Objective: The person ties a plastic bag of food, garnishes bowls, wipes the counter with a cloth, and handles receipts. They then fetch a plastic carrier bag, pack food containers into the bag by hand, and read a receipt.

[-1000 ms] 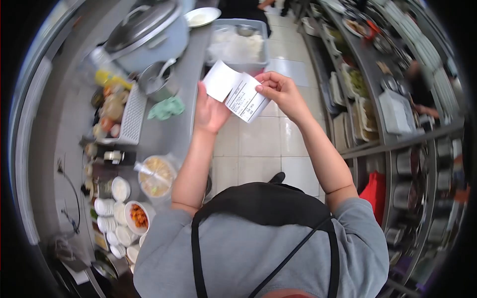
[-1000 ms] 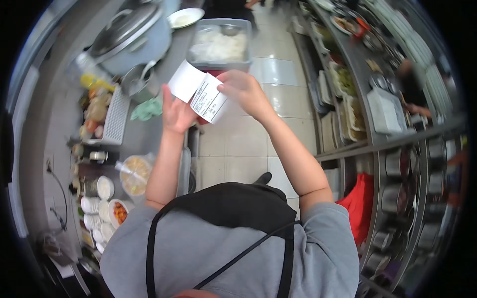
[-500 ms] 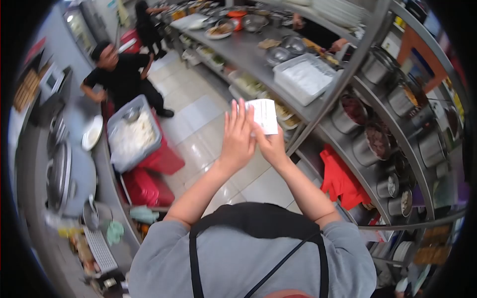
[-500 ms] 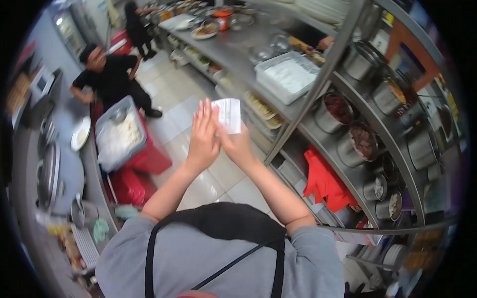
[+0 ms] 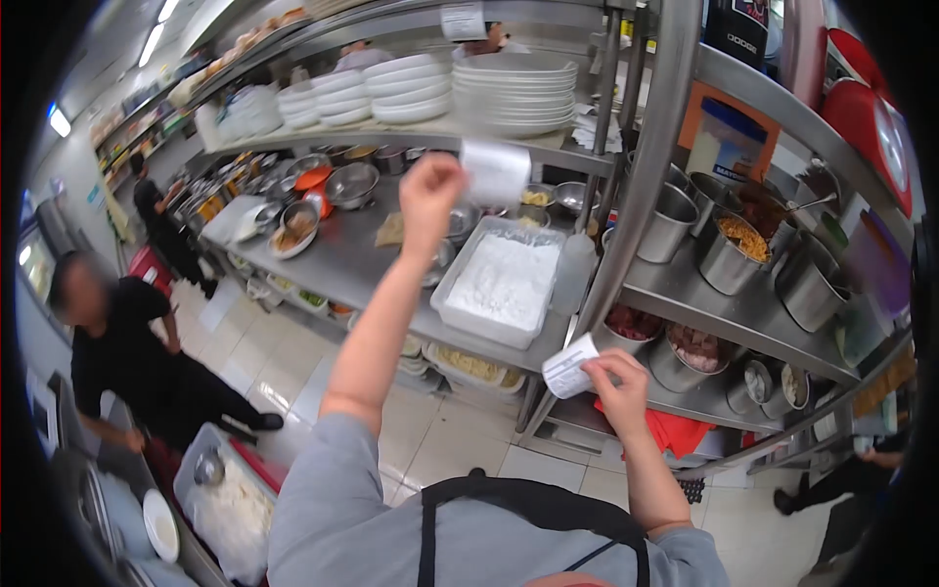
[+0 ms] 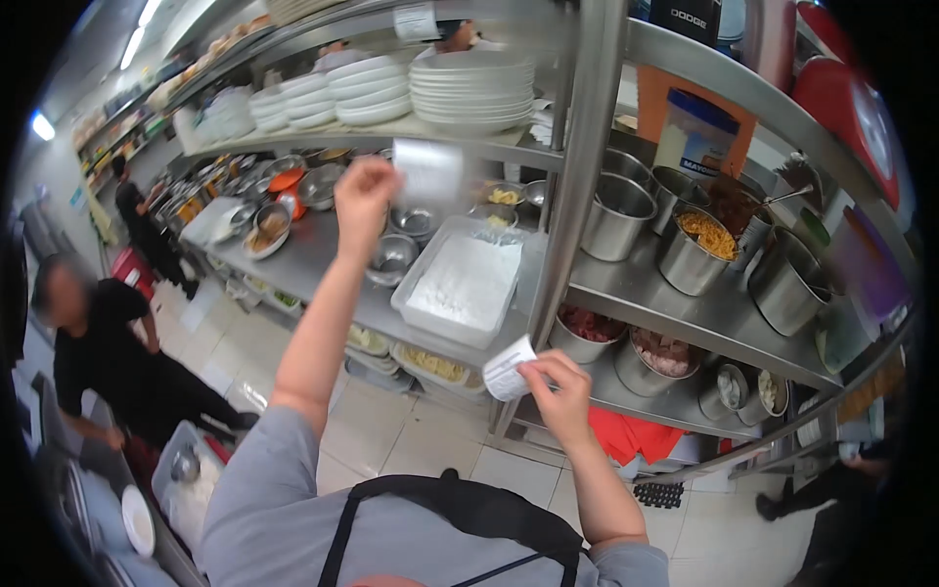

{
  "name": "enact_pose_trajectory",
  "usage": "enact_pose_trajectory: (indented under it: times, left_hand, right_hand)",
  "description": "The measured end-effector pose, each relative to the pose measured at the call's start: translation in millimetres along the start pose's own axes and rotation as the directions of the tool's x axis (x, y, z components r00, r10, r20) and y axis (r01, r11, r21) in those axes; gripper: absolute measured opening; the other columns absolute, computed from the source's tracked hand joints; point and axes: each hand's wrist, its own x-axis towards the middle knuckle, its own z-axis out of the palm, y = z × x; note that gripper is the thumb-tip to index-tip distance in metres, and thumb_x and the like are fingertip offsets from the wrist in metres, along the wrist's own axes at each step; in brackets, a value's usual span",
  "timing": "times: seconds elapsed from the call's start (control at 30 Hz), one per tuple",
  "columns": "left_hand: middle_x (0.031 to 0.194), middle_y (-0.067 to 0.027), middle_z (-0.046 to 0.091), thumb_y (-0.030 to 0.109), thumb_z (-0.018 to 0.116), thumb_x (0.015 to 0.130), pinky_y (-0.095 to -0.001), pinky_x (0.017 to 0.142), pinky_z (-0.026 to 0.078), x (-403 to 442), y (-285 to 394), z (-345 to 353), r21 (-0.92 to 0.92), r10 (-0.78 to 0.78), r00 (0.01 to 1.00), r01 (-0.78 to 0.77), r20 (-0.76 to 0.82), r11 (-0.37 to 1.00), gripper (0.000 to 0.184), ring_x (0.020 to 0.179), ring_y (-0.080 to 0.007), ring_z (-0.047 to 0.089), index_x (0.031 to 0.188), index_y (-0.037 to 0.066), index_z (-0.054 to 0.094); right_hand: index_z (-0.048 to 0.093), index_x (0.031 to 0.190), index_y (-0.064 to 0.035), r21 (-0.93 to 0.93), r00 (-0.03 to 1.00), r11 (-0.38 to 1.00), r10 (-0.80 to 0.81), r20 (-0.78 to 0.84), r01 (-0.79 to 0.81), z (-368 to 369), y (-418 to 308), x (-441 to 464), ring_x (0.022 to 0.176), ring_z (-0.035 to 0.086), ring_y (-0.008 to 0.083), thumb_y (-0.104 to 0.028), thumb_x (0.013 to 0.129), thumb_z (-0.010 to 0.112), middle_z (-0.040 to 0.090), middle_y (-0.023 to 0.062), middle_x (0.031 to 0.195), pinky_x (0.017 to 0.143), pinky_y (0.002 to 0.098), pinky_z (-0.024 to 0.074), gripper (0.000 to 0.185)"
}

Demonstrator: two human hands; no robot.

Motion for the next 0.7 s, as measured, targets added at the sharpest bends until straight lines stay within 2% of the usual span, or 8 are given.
enact_pose_trajectory:
  times: [0.17,0.27,0.33,0.43,0.47,0.53,0.57,0.7]
  left_hand:
    - [0.068,-0.0009,0.057,0.001,0.066,0.067,-0.0199,0.058,0.04,199.9,-46.1,53.8,-0.378,0.201,0.965,-0.251,-0.168,0.891,0.012,0.061,-0.0082,0.051,0.076,0.002,0.058]
    - [0.066,-0.0019,0.058,0.002,0.068,0.065,-0.0202,0.057,0.041,269.6,-90.9,79.9,-0.435,0.084,0.993,-0.114,-0.087,0.893,0.012,0.059,-0.0088,0.051,0.075,0.002,0.06]
    - [0.071,-0.0024,0.059,0.002,0.068,0.066,-0.0204,0.048,0.039,298.7,-117.8,91.4,-0.122,-0.13,0.991,0.125,-0.03,0.985,0.016,0.058,-0.0081,0.051,0.078,0.002,0.059]
    - [0.069,-0.0039,0.059,0.006,0.071,0.063,-0.0221,0.046,0.039,335.2,-129.6,110.0,-0.13,-0.085,0.992,0.073,-0.09,0.989,0.015,0.056,-0.0104,0.05,0.075,0.004,0.062]
    - [0.066,-0.0062,0.062,0.01,0.074,0.056,-0.0267,0.057,0.043,344.8,-133.8,115.2,-0.151,-0.125,0.98,0.102,-0.154,0.983,0.015,0.059,-0.0137,0.054,0.067,0.005,0.065]
    - [0.063,-0.0063,0.06,0.009,0.074,0.056,-0.028,0.056,0.043,333.6,-101.4,118.8,0.015,0.123,0.941,-0.124,-0.314,0.992,0.015,0.058,-0.0141,0.054,0.064,0.004,0.062]
    - [0.062,-0.0065,0.06,0.009,0.074,0.057,-0.0287,0.058,0.044,328.4,-87.8,121.3,-0.061,0.068,0.936,-0.095,-0.345,0.994,0.016,0.058,-0.0147,0.054,0.064,0.003,0.062]
    - [0.077,-0.0102,0.06,0.023,0.073,0.059,-0.0333,0.07,0.043,310.7,-93.7,124.4,0.194,0.314,0.804,-0.248,-0.505,0.949,0.028,0.073,-0.0226,0.056,0.074,0.002,0.062]
  right_hand:
    - [0.061,0.072,0.0031,-0.189,0.975,0.98,0.022,-0.222,-0.065,-14.4,1.1,5.8,0.063,0.054,0.0147,0.0,0.069,0.061,0.057,0.0081,0.07,0.057,0.0233,0.0412,0.004]
    - [0.061,0.072,0.0026,-0.273,0.911,0.941,0.076,-0.404,-0.199,-27.8,0.9,-6.5,0.064,0.054,0.0151,0.001,0.069,0.061,0.057,0.008,0.071,0.058,0.0238,0.0413,0.003]
    - [0.061,0.071,0.0021,-0.379,0.853,0.884,0.043,-0.52,-0.275,-41.9,3.2,-22.3,0.065,0.053,0.0142,0.002,0.069,0.06,0.057,0.0081,0.07,0.058,0.0236,0.0409,0.002]
    - [0.06,0.071,0.0024,-0.433,0.796,0.836,0.007,-0.605,-0.337,-65.1,-3.8,-45.4,0.065,0.052,0.0142,0.002,0.071,0.058,0.057,0.0088,0.072,0.058,0.0231,0.0402,0.002]
    - [0.06,0.071,0.0024,-0.437,0.783,0.826,0.008,-0.622,-0.356,-71.7,-9.0,-50.7,0.065,0.052,0.0142,0.002,0.071,0.058,0.057,0.0088,0.072,0.058,0.0231,0.0402,0.002]
    - [0.058,0.072,0.003,-0.463,0.707,0.786,-0.047,-0.706,-0.41,-82.2,-23.2,-61.4,0.066,0.051,0.0148,0.002,0.072,0.057,0.056,0.0094,0.073,0.059,0.0226,0.0396,0.001]
    - [0.058,0.072,0.0032,-0.458,0.68,0.772,-0.047,-0.732,-0.441,-86.1,-30.9,-65.9,0.067,0.051,0.0156,0.001,0.073,0.057,0.056,0.0098,0.074,0.06,0.0229,0.0394,0.002]
    - [0.058,0.075,0.0029,-0.584,0.628,0.624,-0.185,-0.756,-0.519,-110.6,-49.6,-88.6,0.071,0.052,0.0169,0.001,0.074,0.056,0.056,0.0098,0.076,0.062,0.024,0.0401,0.003]
